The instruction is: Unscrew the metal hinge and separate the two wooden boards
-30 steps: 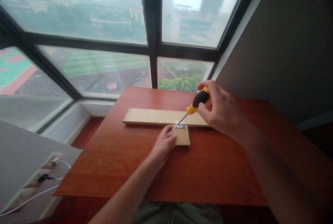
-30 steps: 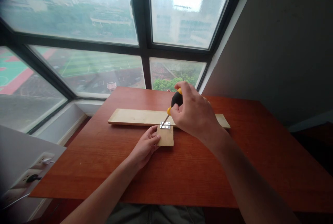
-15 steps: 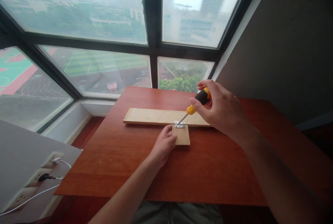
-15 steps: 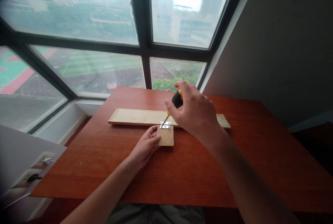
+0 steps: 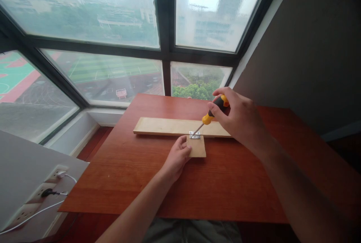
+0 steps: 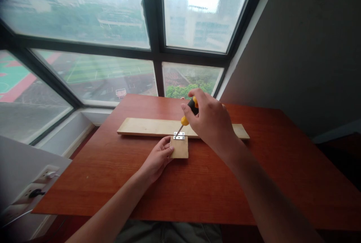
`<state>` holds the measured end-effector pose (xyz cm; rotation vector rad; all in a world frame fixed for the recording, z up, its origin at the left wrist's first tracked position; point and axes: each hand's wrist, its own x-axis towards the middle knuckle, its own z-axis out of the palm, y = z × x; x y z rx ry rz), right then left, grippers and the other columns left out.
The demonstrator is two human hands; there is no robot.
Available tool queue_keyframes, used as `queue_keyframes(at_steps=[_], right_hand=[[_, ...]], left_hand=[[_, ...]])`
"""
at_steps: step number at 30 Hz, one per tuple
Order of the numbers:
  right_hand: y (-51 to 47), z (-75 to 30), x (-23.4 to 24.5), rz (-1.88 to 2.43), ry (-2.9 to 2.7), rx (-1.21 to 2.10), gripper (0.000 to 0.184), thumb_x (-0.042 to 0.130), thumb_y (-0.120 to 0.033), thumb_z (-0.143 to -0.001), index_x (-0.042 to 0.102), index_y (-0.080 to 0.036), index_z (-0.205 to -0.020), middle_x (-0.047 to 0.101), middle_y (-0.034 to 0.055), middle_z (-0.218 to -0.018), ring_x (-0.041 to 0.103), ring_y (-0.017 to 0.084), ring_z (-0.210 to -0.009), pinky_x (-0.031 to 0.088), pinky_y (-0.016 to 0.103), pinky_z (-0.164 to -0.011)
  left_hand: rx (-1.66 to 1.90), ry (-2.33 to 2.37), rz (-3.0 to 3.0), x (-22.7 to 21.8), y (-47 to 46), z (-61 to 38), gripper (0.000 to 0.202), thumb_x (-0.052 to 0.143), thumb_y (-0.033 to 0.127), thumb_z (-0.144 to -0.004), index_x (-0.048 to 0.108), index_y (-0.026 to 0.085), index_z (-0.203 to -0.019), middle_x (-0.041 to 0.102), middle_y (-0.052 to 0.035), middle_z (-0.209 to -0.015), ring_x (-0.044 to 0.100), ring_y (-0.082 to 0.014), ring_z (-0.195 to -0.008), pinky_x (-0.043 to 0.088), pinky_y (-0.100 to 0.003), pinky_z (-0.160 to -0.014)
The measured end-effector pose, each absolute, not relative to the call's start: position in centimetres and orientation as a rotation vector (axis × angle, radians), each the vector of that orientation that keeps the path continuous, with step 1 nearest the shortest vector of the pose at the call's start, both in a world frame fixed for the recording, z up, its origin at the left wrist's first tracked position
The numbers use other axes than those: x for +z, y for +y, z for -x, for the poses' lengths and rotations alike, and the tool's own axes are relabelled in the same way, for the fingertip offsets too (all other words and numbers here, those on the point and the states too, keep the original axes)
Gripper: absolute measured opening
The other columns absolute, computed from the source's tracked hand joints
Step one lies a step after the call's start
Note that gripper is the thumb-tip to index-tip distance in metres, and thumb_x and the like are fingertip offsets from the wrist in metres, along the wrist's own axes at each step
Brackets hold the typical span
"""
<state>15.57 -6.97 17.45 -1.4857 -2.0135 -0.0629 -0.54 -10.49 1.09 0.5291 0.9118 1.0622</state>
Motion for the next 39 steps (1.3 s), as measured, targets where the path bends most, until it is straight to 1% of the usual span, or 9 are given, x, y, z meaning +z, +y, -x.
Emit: queue_keyframes(at_steps=[5, 9, 12, 15, 19, 22, 27, 33, 39], right_hand=[[-7.3, -15.9, 17.5, 1.434, -2.077, 0.03, 0.05, 0.058, -0.019, -0.076, 0.053, -0.022, -0.125, 0.064, 0.0075, -0.12, 0.063, 0.021, -0.083, 0.049, 0.033, -0.067], [-7.3, -15.7, 17.6, 1.474, -2.052, -0.066, 0.043, 0.058, -0.037, -0.084, 0.055, -0.022, -0.124, 0.065, 0.0077, -0.117, 0.064, 0.023, -0.083, 0.048, 0.035, -0.067], [-7.0, -15.5, 17.4, 1.531, -2.017, -0.152, 0.039, 0.056, -0.048, -0.087, 0.059, -0.023, -0.117, 0.07, 0.0058, -0.1, 0.063, 0.023, -0.077, 0.047, 0.037, -0.067], [-6.7, -15.6, 17.3, 1.514, -2.007, -0.103, 0.032, 0.055, -0.039, -0.087, 0.06, -0.023, -0.114, 0.07, 0.0042, -0.091, 0.063, 0.022, -0.074, 0.048, 0.037, -0.07], [-6.8, -15.9, 17.2, 1.44, -2.035, -0.009, 0.044, 0.057, -0.019, -0.075, 0.055, -0.022, -0.119, 0.068, 0.0069, -0.112, 0.064, 0.023, -0.086, 0.05, 0.035, -0.071], [-7.0, -16.0, 17.3, 1.446, -2.055, -0.007, 0.049, 0.057, -0.019, -0.074, 0.053, -0.022, -0.123, 0.064, 0.0087, -0.123, 0.064, 0.023, -0.088, 0.05, 0.034, -0.069], [-6.8, -15.6, 17.3, 1.53, -2.011, -0.115, 0.035, 0.059, -0.041, -0.084, 0.059, -0.023, -0.113, 0.071, 0.0057, -0.098, 0.063, 0.022, -0.073, 0.047, 0.036, -0.067], [-6.8, -16.0, 17.7, 1.421, -2.036, 0.044, 0.032, 0.059, -0.02, -0.074, 0.059, -0.022, -0.106, 0.069, 0.0051, -0.1, 0.063, 0.021, -0.081, 0.046, 0.032, -0.07], [-7.1, -16.9, 18.4, 1.346, -1.984, 0.209, 0.028, 0.054, -0.014, -0.07, 0.06, -0.024, -0.095, 0.068, 0.0021, -0.093, 0.062, 0.02, -0.082, 0.048, 0.031, -0.069]], left_hand=[[1.07, 0.905, -0.521, 1.1, -10.5, 0.5, 0.046, 0.07, 0.013, -0.074, 0.053, 0.017, -0.117, 0.071, -0.0107, -0.108, 0.069, -0.0178, -0.085, 0.053, -0.023, -0.068], [1.066, 0.904, -0.518, 1.2, -10.5, 0.5, 0.044, 0.069, 0.014, -0.075, 0.054, 0.017, -0.117, 0.072, -0.0104, -0.107, 0.07, -0.0182, -0.086, 0.053, -0.023, -0.068], [1.069, 0.908, -0.512, 1.2, -10.5, 0.5, 0.044, 0.069, 0.013, -0.075, 0.054, 0.017, -0.116, 0.072, -0.0099, -0.107, 0.07, -0.0177, -0.085, 0.053, -0.023, -0.068], [1.068, 0.907, -0.513, 1.1, -10.5, 0.5, 0.044, 0.068, 0.013, -0.075, 0.053, 0.017, -0.116, 0.072, -0.0101, -0.106, 0.069, -0.0175, -0.084, 0.053, -0.023, -0.068], [1.065, 0.909, -0.52, 1.0, -10.5, 0.5, 0.044, 0.067, 0.013, -0.076, 0.053, 0.017, -0.117, 0.071, -0.0103, -0.108, 0.07, -0.0178, -0.085, 0.053, -0.023, -0.068], [1.061, 0.916, -0.522, 1.2, -10.5, 0.4, 0.043, 0.066, 0.012, -0.077, 0.052, 0.017, -0.117, 0.071, -0.0108, -0.108, 0.069, -0.0173, -0.085, 0.053, -0.022, -0.068], [1.064, 0.907, -0.525, 1.2, -10.5, 0.5, 0.044, 0.067, 0.014, -0.076, 0.052, 0.017, -0.116, 0.071, -0.0103, -0.107, 0.069, -0.0172, -0.085, 0.053, -0.023, -0.069], [1.063, 0.911, -0.526, 1.0, -10.5, 0.5, 0.045, 0.07, 0.016, -0.073, 0.054, 0.018, -0.116, 0.072, -0.0094, -0.106, 0.069, -0.0177, -0.085, 0.053, -0.023, -0.068], [1.068, 0.926, -0.519, 1.3, -10.6, 0.4, 0.045, 0.07, 0.015, -0.074, 0.054, 0.018, -0.116, 0.072, -0.0105, -0.106, 0.069, -0.0184, -0.086, 0.053, -0.023, -0.069]])
